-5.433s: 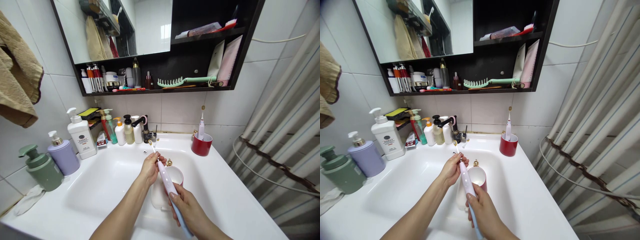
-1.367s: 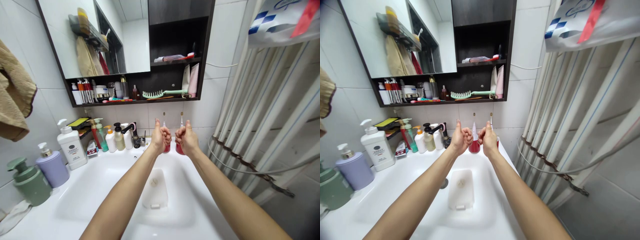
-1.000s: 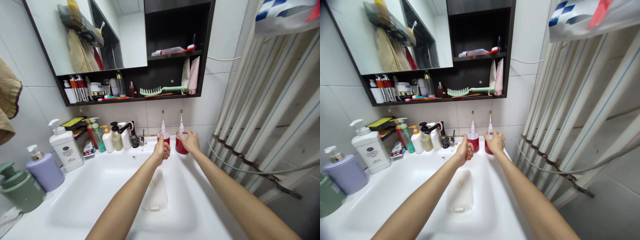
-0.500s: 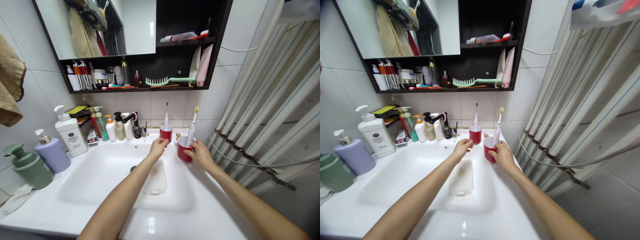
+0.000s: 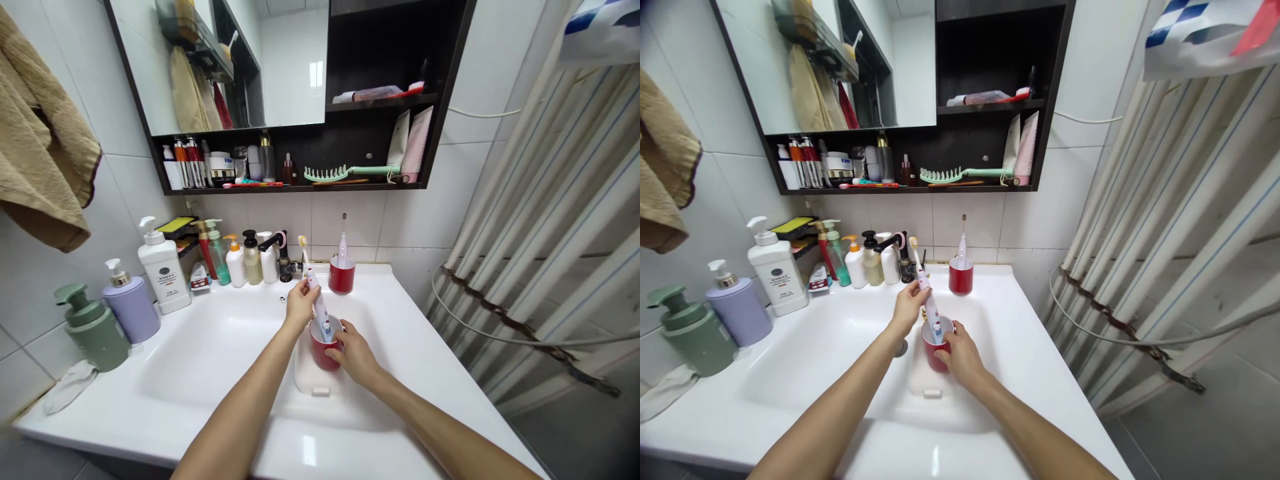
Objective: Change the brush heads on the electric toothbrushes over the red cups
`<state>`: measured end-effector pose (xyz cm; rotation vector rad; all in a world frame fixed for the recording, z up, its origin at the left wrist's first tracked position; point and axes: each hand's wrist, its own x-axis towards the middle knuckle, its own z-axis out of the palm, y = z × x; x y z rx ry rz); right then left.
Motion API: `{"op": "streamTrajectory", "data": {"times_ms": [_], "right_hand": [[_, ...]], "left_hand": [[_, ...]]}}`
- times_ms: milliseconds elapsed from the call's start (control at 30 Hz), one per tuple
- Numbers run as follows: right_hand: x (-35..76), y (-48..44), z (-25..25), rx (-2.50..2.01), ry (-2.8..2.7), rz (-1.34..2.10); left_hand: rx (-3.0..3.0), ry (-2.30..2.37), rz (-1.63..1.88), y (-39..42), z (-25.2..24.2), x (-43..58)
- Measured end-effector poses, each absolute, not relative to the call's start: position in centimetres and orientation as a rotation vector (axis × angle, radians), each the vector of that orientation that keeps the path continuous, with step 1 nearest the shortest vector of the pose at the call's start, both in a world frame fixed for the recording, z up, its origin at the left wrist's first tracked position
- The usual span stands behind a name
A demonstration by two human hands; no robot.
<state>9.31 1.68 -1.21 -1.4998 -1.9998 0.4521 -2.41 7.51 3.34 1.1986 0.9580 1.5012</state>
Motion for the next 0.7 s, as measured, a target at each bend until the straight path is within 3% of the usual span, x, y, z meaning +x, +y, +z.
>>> {"op": "streamTrajectory", "data": {"times_ms": [233, 433, 700], "right_hand": [[8.5, 2.1, -2.0, -1.501, -1.987, 0.483], [9.4, 1.7, 0.0, -1.487, -1.923, 0.529], [8.3, -0.7, 1.6, -1.147, -1.610, 1.209]], "left_hand": [[1.048, 0.954, 1.650, 7.3, 5.0, -5.7], [0.895, 0.871, 1.518, 5.9, 4.0, -5.1], [0.792, 0.739, 1.347, 4.7, 2.9, -3.6]]}}
